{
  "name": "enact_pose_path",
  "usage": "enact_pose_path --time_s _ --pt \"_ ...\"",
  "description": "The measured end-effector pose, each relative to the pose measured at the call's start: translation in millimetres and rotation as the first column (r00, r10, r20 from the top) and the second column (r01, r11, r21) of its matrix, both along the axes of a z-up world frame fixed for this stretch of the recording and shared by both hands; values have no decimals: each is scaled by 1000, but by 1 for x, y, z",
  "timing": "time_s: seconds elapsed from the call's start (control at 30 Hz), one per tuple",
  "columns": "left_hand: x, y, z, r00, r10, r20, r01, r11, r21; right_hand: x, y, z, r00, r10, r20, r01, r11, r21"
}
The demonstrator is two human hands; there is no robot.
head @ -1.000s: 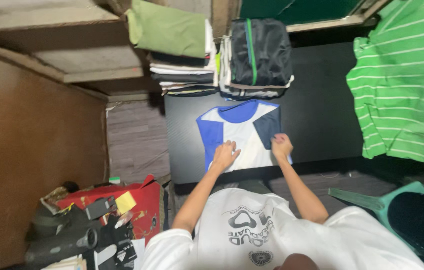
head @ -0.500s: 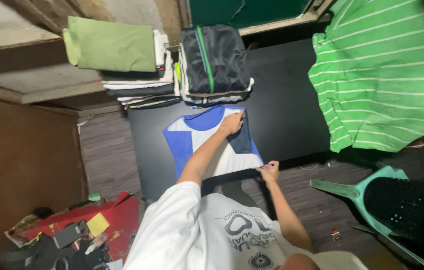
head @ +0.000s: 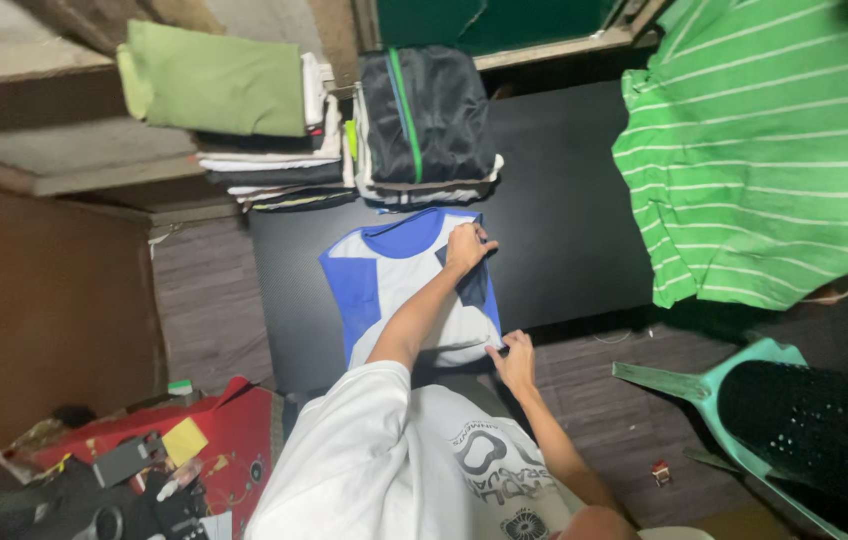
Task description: The person folds several shirts one by one on a dark table, smoothing each garment and stacking the folded items. The shirts include black, white, green, and blue pieces, and the person places each folded shirt into a growing pile.
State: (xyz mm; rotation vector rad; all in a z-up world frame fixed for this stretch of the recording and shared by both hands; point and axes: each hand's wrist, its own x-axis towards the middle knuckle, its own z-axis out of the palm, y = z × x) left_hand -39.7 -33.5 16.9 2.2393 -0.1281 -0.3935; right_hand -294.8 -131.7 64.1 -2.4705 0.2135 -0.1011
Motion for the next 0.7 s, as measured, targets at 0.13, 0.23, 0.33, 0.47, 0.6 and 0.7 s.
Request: enact_pose_path --time_s 0.13,0.23,0.33,0.47,0.6,0.7 --pt "-6 29 3 969 142 200 -83 958 -276 -3 16 14 959 241 149 -233 970 -70" --pt "-8 67 3 972 187 141 -117 910 -399 -3 42 30 929 288 -231 -266 956 122" --pt "-9 123 2 977 194 89 -141 899 -414 -4 80 45 870 402 -285 -404 913 55" --pt "-11 208 2 974 209 -93 -228 922 -313 -7 144 43 784 518 -343 -514 851 109" --pt "-23 289 8 958 241 157 -205 955 -215 -16 188 19 664 731 -161 -661 673 330" --pt "-38 321 12 957 281 69 -288 950 121 -11 190 -4 592 682 -430 -557 732 394"
